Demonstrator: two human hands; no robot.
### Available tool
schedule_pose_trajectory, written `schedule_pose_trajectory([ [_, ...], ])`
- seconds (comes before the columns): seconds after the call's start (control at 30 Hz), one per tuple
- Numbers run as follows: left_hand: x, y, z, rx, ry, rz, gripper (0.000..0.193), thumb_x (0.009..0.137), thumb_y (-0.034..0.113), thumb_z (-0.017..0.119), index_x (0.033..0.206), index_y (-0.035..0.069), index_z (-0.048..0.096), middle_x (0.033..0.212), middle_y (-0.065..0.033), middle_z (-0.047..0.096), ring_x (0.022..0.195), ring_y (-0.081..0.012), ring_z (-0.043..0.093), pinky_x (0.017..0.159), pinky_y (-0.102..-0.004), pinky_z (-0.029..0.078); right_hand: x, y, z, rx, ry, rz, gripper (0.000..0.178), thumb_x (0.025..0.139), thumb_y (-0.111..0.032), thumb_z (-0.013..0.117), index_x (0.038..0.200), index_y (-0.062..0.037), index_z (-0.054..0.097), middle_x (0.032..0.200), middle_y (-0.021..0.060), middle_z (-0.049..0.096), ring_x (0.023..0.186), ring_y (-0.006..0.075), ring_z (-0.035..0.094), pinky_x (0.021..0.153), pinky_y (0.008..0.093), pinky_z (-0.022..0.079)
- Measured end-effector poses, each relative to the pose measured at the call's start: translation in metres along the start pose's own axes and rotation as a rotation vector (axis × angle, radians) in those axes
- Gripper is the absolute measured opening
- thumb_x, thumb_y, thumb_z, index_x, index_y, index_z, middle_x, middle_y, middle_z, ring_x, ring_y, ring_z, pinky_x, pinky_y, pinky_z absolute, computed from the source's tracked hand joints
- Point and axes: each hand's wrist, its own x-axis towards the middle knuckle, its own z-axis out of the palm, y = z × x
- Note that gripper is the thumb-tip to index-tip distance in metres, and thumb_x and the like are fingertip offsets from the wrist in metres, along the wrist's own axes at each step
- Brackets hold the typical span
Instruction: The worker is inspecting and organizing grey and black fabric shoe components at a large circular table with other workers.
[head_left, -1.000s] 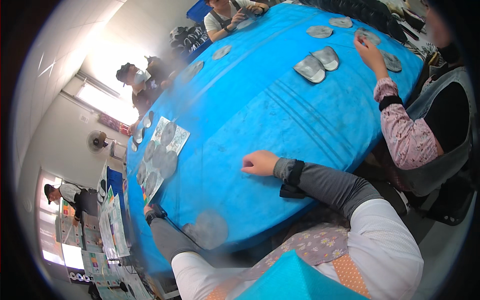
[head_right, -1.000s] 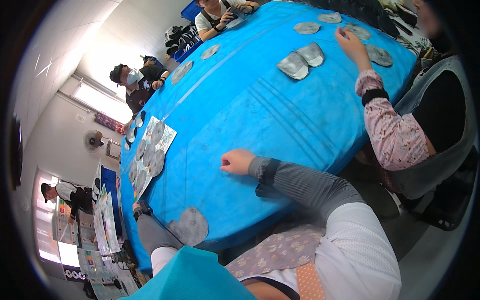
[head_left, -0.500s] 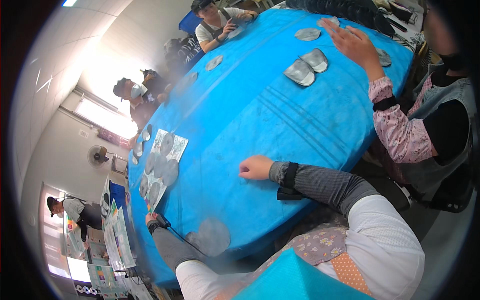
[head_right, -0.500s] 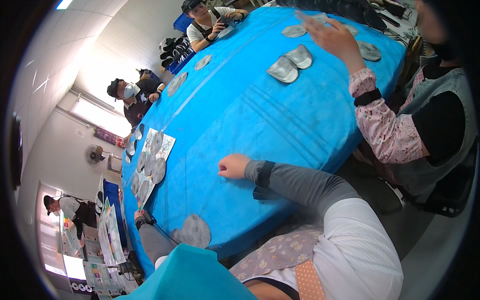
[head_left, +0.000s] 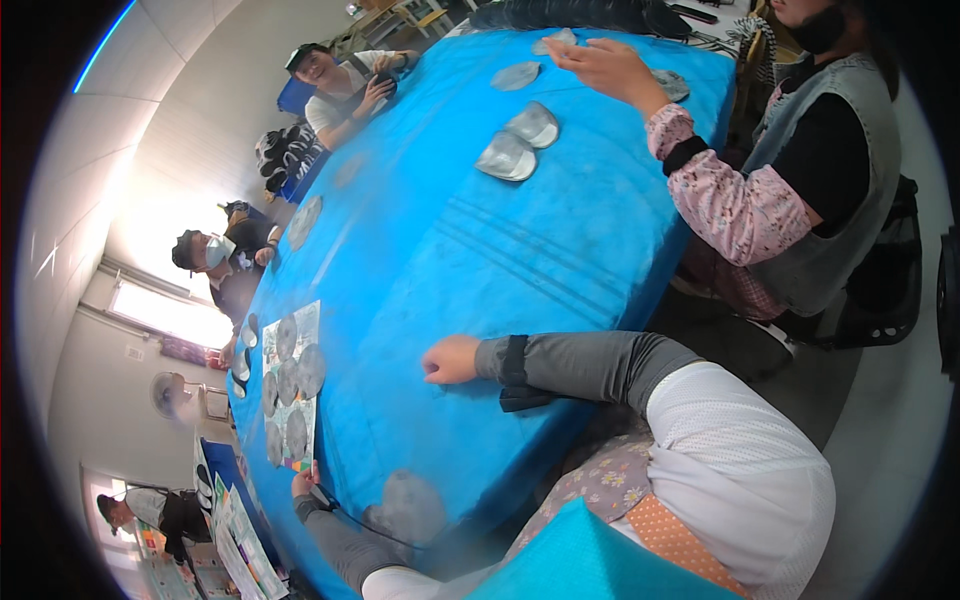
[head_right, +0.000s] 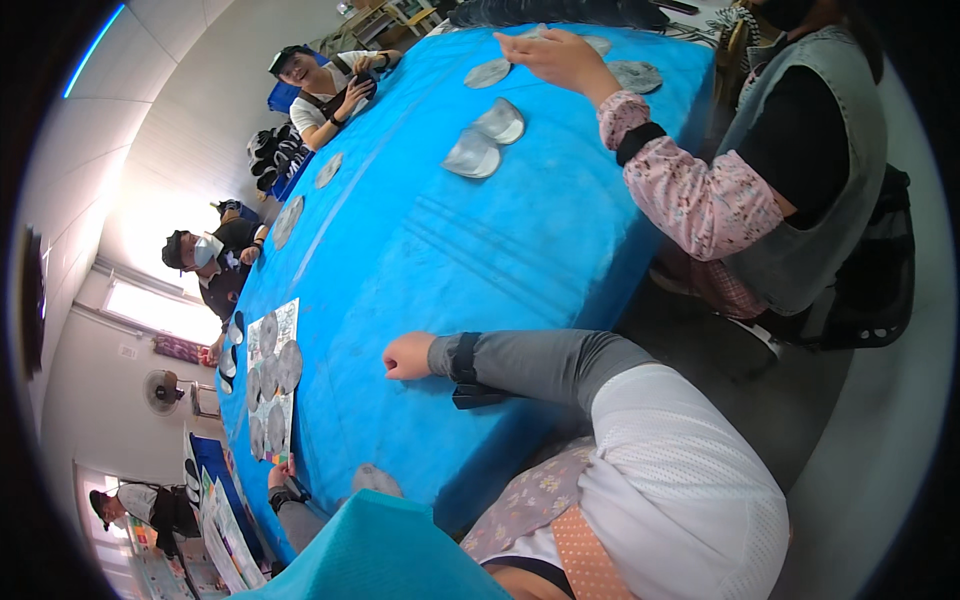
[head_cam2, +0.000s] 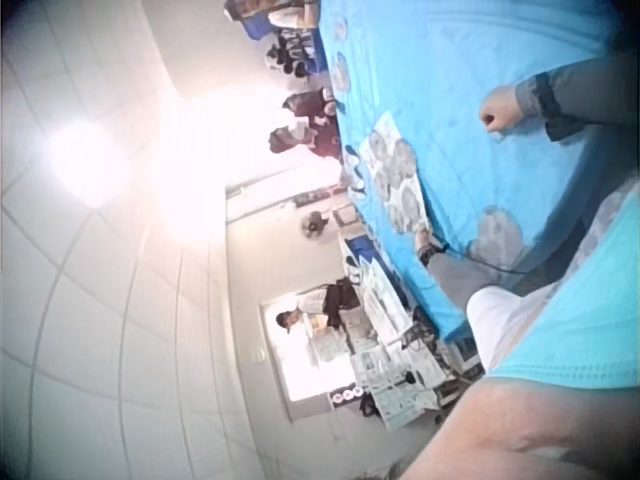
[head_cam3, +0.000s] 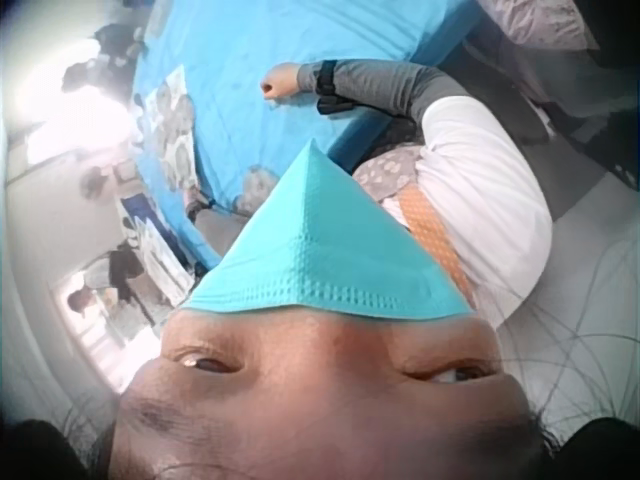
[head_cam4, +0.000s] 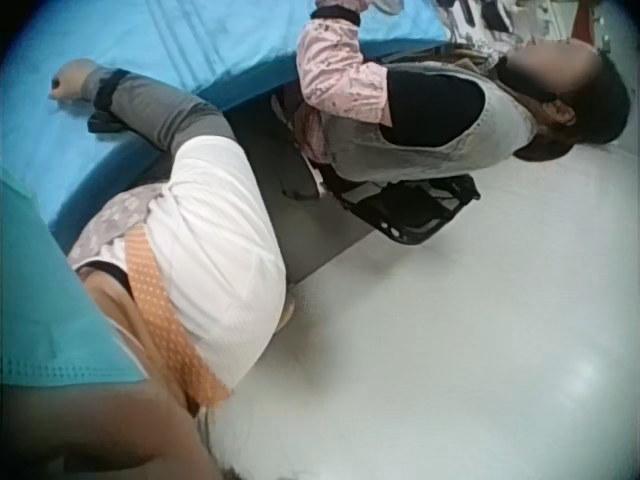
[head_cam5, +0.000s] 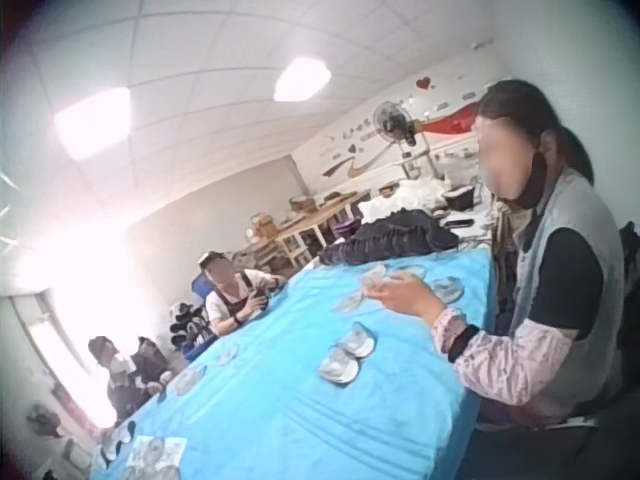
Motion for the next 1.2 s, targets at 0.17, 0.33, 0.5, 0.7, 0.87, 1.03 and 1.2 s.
schedule_pose_trajectory([
  [0.17, -0.001, -0.015, 0.016, 0.147, -0.257, 0.053, 0.025, 0.088, -0.003, 0.045, 0.111, -0.003, 0.054, 0.098, -0.0066, 0.061, 0.076, -0.0122, 0.058, 0.068, -0.0186, 0.05, 0.002, 0.003, 0.013, 0.053, 0.028, -0.057, 0.024, 0.078, -0.031, 0.06, 0.082, -0.008, 0.062, 0.079, 0.0109, 0.063, 0.076, 0.0303, 0.059, 0.065, 0.0419, 0.045],
  [0.33, -0.06, -0.063, 0.05, 0.089, -0.34, 0.027, 0.022, 0.088, 0.0, 0.047, 0.11, -0.001, 0.051, 0.092, -0.0056, 0.057, 0.081, -0.0129, 0.055, 0.07, -0.021, 0.047, 0.015, 0.007, 0.011, 0.109, 0.061, -0.05, 0.025, 0.08, -0.032, 0.059, 0.081, -0.0076, 0.063, 0.08, 0.0128, 0.063, 0.076, 0.0311, 0.059, 0.065, 0.0416, 0.045],
  [0.5, -0.158, -0.111, 0.104, 0.34, -0.422, 0.218, 0.039, 0.088, -0.002, 0.043, 0.126, 0.006, 0.037, 0.096, -0.01, 0.058, 0.075, -0.0138, 0.057, 0.063, -0.0226, 0.049, 0.006, -0.006, -0.014, 0.177, 0.352, -0.069, 0.022, 0.084, -0.029, 0.057, 0.081, -0.0077, 0.061, 0.08, 0.0126, 0.061, 0.07, 0.0303, 0.058, 0.061, 0.0405, 0.045],
  [0.7, -0.206, -0.124, 0.126, 0.301, -0.516, 0.045, 0.052, 0.09, 0.001, 0.045, 0.137, 0.013, 0.027, 0.095, -0.0109, 0.059, 0.073, -0.0131, 0.059, 0.061, -0.023, 0.051, -0.008, -0.032, -0.027, 0.297, 0.46, -0.219, 0.022, 0.083, -0.022, 0.063, 0.072, -0.0033, 0.06, 0.061, 0.0093, 0.055, 0.05, 0.0198, 0.05, 0.048, 0.0324, 0.039],
  [0.87, -0.179, -0.126, 0.128, 0.701, -0.339, 0.254, 0.043, 0.086, 0.015, 0.056, 0.127, 0.006, 0.045, 0.072, -0.0027, 0.06, 0.066, -0.0109, 0.055, 0.057, -0.0257, 0.047, -0.004, -0.014, -0.019, 0.301, 0.398, -0.3, 0.024, 0.084, -0.02, 0.062, 0.07, -0.0001, 0.059, 0.057, 0.0096, 0.052, 0.05, 0.0204, 0.047, 0.048, 0.0328, 0.037],
  [1.03, -0.158, -0.138, 0.148, 1.173, 0.108, 1.101, 0.029, 0.069, 0.02, 0.064, 0.094, 0.004, 0.063, 0.092, -0.0181, 0.062, 0.081, -0.0368, 0.06, 0.073, -0.0437, 0.049, -0.002, -0.01, -0.009, 0.483, 0.419, -0.303, 0.02, 0.089, -0.013, 0.056, 0.073, -0.0018, 0.062, 0.06, 0.0017, 0.055, 0.052, 0.0072, 0.044, 0.046, 0.0241, 0.035],
  [1.2, -0.161, -0.154, 0.182, 1.681, -0.064, 1.146, 0.045, 0.076, 0.034, 0.062, 0.114, 0.011, 0.058, 0.124, -0.0092, 0.051, 0.119, -0.0288, 0.043, 0.094, -0.0406, 0.04, -0.004, -0.016, -0.011, 0.326, 0.235, -0.259, 0.031, 0.092, -0.021, 0.054, 0.07, 0.0003, 0.06, 0.059, 0.0007, 0.053, 0.053, 0.0063, 0.045, 0.049, 0.0217, 0.035],
])
